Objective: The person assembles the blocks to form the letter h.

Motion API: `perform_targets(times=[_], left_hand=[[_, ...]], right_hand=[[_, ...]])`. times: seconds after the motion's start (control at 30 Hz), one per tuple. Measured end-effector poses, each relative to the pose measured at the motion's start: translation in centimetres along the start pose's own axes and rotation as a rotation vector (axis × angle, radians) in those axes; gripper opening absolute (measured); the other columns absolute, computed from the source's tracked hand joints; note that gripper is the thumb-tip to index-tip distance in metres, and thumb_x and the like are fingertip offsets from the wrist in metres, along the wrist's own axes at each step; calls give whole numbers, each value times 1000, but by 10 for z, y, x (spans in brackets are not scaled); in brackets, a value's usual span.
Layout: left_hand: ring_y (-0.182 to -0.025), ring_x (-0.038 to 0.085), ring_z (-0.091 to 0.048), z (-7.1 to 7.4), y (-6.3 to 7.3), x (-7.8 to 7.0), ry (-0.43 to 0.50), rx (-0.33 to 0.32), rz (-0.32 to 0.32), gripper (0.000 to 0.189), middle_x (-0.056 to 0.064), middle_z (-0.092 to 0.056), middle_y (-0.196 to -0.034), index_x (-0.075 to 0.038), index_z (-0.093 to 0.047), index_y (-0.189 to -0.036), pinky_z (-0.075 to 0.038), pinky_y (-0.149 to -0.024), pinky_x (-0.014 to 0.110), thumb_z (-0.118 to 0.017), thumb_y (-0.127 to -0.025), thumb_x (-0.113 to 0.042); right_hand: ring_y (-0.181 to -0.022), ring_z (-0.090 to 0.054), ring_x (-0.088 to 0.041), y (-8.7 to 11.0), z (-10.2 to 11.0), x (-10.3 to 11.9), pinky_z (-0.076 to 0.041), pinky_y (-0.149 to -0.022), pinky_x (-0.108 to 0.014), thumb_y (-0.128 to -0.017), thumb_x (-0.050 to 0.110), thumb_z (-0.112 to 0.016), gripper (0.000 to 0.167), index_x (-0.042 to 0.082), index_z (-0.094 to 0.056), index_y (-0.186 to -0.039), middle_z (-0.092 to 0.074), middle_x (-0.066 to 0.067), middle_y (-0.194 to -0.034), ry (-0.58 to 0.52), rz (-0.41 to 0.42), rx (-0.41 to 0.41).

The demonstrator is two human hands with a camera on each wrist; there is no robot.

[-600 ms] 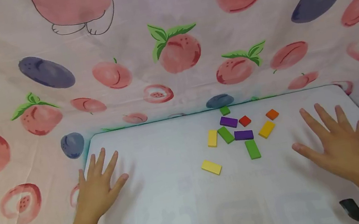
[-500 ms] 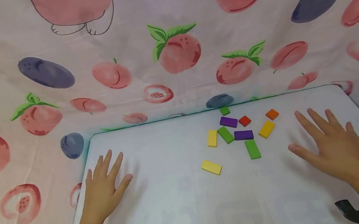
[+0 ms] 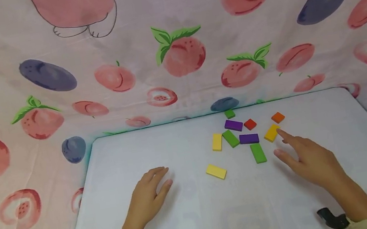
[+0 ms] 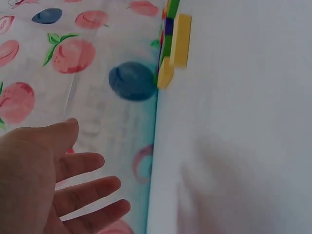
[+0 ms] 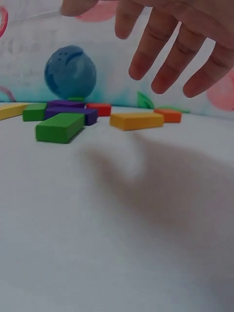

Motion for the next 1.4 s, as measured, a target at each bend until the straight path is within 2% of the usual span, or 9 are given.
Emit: perform_targets(times=[0.23,0.4,0.5,0.63,0.77,0.87,1.0,1.17,1.4], left_hand=[[-125,21,-63,-41,-13,-19,166,135,75,38,2,-66,-133,-17,-67,-134,-53,-103,43,-61,-102,-37],[-120,18,-63,-70,-24,-33,224,199,80,37,0,-65,-129,-20,-66,-136,-54,-101,40,-60,-103,-36],[-117,16,-62,-84,-31,-44,234,223,67,39,-1,-64,-127,-23,-64,-139,-54,-98,37,-61,-102,-36],[-112,13,-61,-97,-41,-54,251,241,65,39,-1,-63,-124,-25,-64,-139,-54,-94,32,-63,-102,-36],[-108,12,-60,-104,-49,-59,249,257,86,38,-1,-63,-119,-26,-66,-137,-52,-88,27,-64,-101,-34],[-103,12,-59,-107,-55,-61,229,274,100,37,0,-62,-115,-26,-68,-136,-50,-83,24,-66,-99,-33],[-98,11,-56,-110,-59,-62,197,297,122,36,1,-61,-113,-26,-70,-133,-46,-76,20,-68,-98,-32],[-96,10,-55,-114,-61,-61,180,303,140,30,0,-61,-112,-27,-74,-127,-44,-73,18,-70,-97,-31],[-98,11,-57,-115,-60,-60,179,282,149,25,0,-62,-112,-25,-77,-119,-45,-74,20,-72,-96,-31]], right_hand=[[-99,-68,-39,-11,-15,12,-61,-73,-46,-103,47,-56,64,4,-49,-149,-71,-24,-117,-229,49,-68],[-96,-69,-31,-19,-32,11,-57,-69,-30,-104,51,-52,65,7,-48,-150,-70,-24,-118,-366,-31,-7],[-89,-68,-24,-25,-43,10,-56,-66,-27,-103,55,-50,68,7,-46,-152,-71,-23,-116,-418,-70,44],[-79,-64,-19,-32,-50,9,-53,-62,-25,-103,55,-52,69,8,-46,-153,-73,-15,-104,-447,-102,72],[-76,-62,-18,-37,-54,8,-51,-65,-28,-102,52,-56,67,8,-48,-151,-73,-11,-101,-435,-120,72],[-82,-63,-20,-40,-54,7,-55,-76,-40,-100,49,-60,66,8,-49,-150,-73,-13,-103,-413,-109,65],[-95,-62,-29,-44,-55,7,-51,-88,-55,-97,41,-68,65,6,-51,-148,-73,-13,-102,-389,-84,51],[-100,-61,-34,-46,-56,9,-50,-88,-55,-96,32,-70,60,5,-54,-146,-73,-10,-98,-363,-60,28],[-86,-58,-23,-43,-53,16,-46,-73,-33,-97,28,-69,51,4,-57,-140,-70,-6,-95,-299,17,16]])
Point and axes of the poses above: each hand's wrist, its own y-axis away from the middle knuckle, its own z-axis out of the back of the hand, x = y × z, the point moved 8 cm from there along -y, towards the middle knuckle
